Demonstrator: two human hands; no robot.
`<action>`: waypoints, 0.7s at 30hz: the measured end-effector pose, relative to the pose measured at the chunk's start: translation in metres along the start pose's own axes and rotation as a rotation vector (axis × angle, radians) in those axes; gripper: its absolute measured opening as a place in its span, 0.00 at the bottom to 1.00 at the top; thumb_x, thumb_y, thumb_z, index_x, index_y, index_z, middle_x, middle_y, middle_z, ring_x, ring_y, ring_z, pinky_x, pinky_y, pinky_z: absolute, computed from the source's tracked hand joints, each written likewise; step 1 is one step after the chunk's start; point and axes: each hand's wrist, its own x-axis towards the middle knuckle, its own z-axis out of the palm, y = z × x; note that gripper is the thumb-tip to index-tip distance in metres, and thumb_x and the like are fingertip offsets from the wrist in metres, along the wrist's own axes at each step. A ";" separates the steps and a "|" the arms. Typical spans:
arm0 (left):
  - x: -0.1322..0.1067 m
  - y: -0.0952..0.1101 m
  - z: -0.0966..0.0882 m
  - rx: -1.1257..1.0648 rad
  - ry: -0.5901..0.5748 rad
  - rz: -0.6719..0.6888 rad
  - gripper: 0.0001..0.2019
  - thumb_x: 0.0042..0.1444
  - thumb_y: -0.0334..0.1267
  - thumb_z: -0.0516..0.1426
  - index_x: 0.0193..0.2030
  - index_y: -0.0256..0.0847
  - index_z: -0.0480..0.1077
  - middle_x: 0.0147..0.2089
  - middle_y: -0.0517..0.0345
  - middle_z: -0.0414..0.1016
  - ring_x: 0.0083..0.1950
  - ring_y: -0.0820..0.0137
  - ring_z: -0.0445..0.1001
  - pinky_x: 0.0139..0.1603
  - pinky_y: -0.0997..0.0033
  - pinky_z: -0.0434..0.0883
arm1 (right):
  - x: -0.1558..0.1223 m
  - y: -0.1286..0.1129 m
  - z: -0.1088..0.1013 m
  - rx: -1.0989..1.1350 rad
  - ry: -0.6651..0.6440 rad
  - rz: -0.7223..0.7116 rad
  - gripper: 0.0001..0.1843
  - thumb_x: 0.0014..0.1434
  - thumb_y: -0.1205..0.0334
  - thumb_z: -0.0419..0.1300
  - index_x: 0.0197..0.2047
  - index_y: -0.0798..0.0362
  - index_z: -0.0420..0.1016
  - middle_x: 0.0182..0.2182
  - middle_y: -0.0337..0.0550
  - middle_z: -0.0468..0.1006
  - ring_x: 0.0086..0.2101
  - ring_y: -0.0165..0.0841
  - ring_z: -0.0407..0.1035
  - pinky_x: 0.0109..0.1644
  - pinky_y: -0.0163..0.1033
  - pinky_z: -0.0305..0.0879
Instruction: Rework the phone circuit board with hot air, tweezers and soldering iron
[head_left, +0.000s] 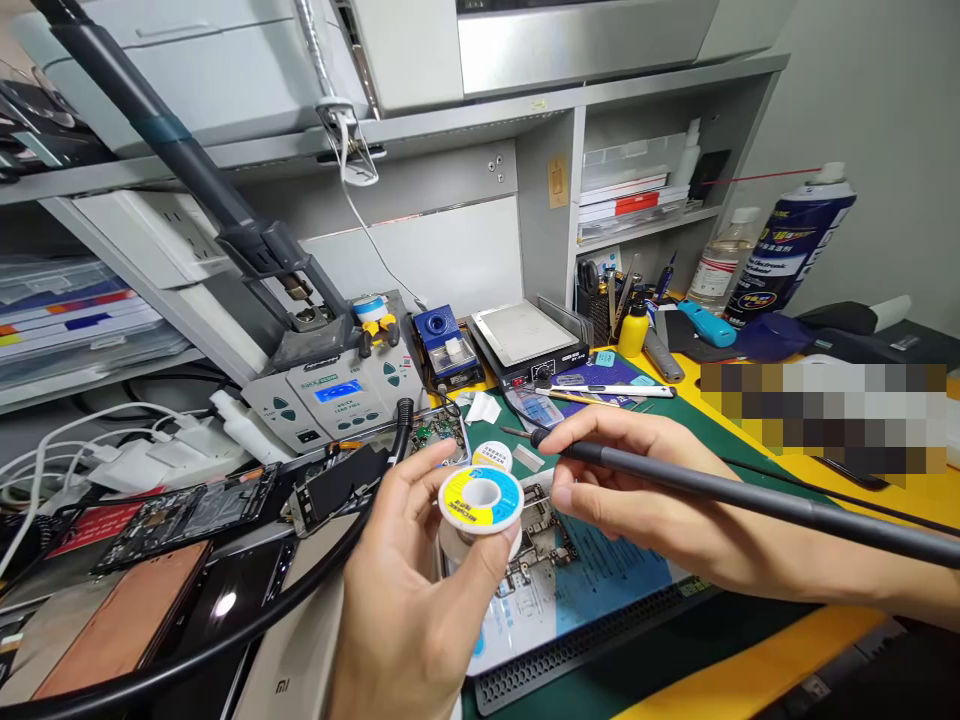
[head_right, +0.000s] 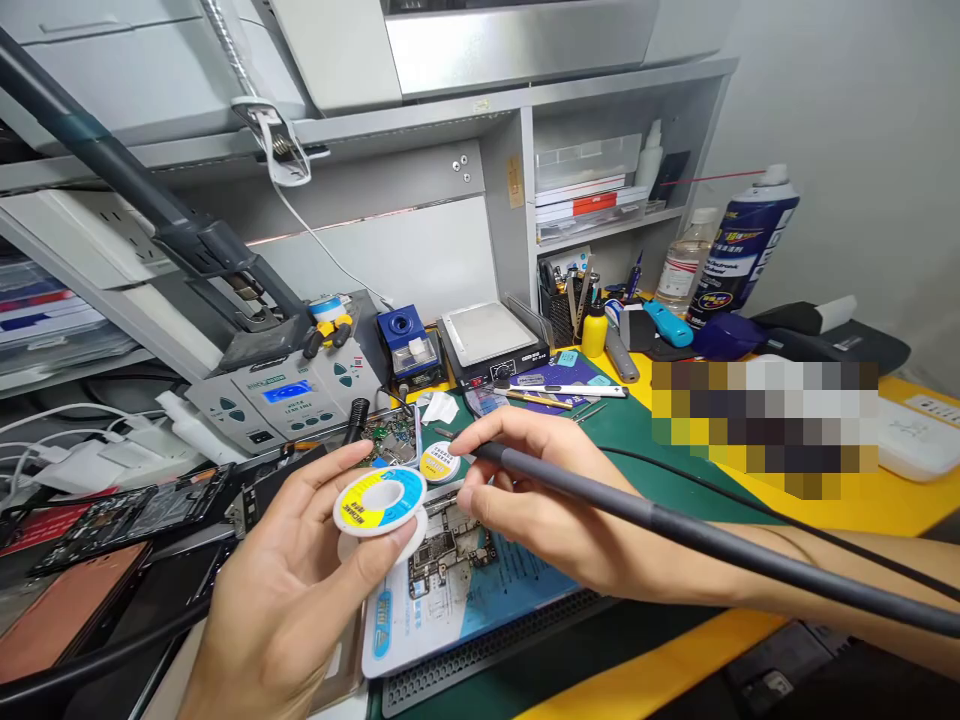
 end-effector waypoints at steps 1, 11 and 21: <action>0.001 0.001 -0.001 0.002 0.011 -0.003 0.45 0.45 0.56 0.78 0.66 0.43 0.69 0.57 0.50 0.85 0.57 0.60 0.84 0.57 0.68 0.80 | 0.001 0.001 -0.001 -0.015 0.000 -0.001 0.19 0.56 0.59 0.81 0.46 0.49 0.81 0.26 0.32 0.73 0.25 0.25 0.58 0.25 0.29 0.56; 0.012 0.010 -0.024 0.023 0.038 -0.132 0.29 0.43 0.48 0.79 0.49 0.43 0.76 0.45 0.56 0.89 0.46 0.67 0.87 0.44 0.79 0.81 | 0.013 -0.007 -0.037 0.058 0.109 -0.024 0.24 0.61 0.49 0.79 0.54 0.51 0.83 0.27 0.41 0.86 0.22 0.31 0.77 0.19 0.27 0.67; 0.006 -0.016 -0.024 0.500 -0.029 0.003 0.25 0.54 0.56 0.72 0.55 0.50 0.78 0.55 0.52 0.87 0.55 0.58 0.88 0.42 0.77 0.85 | 0.009 0.012 -0.048 0.185 0.070 0.233 0.20 0.58 0.46 0.79 0.36 0.54 0.85 0.19 0.41 0.81 0.13 0.28 0.69 0.12 0.27 0.64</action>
